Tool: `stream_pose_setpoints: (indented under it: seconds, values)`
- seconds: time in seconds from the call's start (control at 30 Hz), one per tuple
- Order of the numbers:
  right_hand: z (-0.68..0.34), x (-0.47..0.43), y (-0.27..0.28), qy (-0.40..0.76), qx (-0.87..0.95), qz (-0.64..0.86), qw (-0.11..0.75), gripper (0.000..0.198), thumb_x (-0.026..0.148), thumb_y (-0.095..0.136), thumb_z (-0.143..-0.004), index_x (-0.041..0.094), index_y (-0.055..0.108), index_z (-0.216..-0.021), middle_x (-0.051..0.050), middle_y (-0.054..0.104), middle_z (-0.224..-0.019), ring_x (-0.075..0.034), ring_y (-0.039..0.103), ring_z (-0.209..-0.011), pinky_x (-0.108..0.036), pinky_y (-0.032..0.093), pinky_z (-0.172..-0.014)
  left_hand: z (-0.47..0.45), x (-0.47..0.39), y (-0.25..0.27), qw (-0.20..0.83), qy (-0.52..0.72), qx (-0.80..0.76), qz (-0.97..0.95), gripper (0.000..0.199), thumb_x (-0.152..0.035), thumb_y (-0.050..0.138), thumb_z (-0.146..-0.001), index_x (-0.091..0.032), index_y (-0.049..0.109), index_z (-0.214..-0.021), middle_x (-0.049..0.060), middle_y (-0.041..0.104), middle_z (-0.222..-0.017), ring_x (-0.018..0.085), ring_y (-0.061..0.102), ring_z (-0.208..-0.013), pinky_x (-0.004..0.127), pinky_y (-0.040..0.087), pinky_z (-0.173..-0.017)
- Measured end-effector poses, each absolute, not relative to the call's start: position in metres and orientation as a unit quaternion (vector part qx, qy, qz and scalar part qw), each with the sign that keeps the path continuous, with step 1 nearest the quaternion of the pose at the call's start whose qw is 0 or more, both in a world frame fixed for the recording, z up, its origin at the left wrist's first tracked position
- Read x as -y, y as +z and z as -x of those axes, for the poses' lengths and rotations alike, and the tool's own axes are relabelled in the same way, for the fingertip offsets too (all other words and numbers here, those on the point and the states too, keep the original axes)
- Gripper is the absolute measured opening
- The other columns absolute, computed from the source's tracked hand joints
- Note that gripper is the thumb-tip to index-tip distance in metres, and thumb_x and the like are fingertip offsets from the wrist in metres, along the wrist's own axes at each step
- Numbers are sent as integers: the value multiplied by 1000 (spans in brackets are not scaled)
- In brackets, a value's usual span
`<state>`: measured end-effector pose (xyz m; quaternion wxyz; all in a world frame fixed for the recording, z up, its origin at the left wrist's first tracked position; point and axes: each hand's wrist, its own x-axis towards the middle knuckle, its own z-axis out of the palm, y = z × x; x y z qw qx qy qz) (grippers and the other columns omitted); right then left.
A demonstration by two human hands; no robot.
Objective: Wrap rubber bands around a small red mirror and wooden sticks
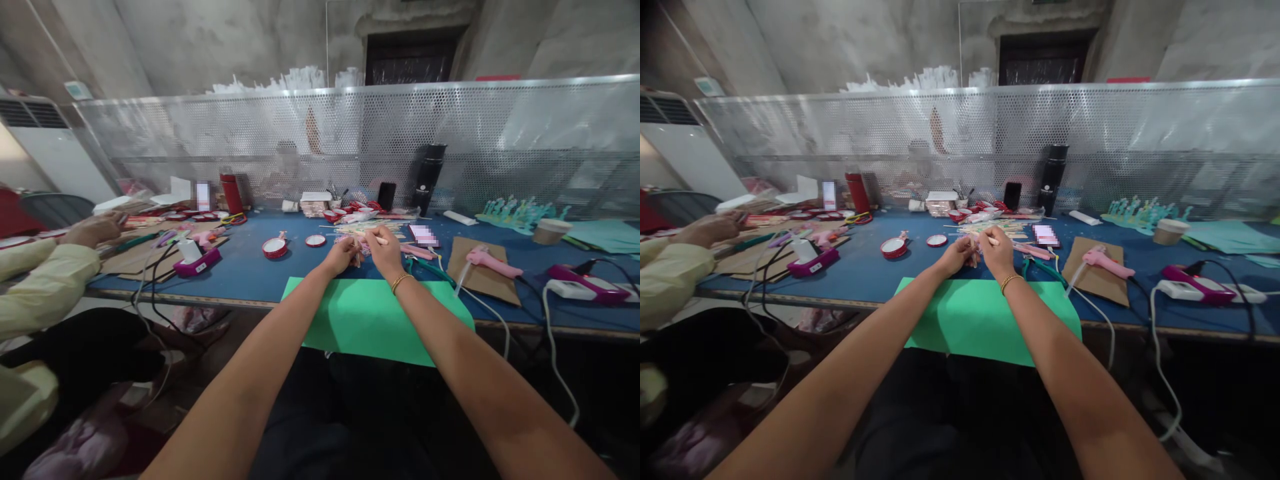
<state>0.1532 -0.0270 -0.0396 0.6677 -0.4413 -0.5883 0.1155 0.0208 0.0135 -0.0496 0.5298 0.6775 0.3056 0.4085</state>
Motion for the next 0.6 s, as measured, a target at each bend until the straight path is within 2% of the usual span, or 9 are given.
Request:
stream_pose_setpoints:
  seconds: [0.6]
  values:
    - [-154,28,-39,90,568,466,672,17,30,52,-81,22,57,-67,1,64,-67,-17,56,-65,-29,42,-65,-19,-17,-53,530,408,-297,-682,24,-33,65,-82,-16,47,-80,-3,63,-57,7,55,-40,18,38,-42]
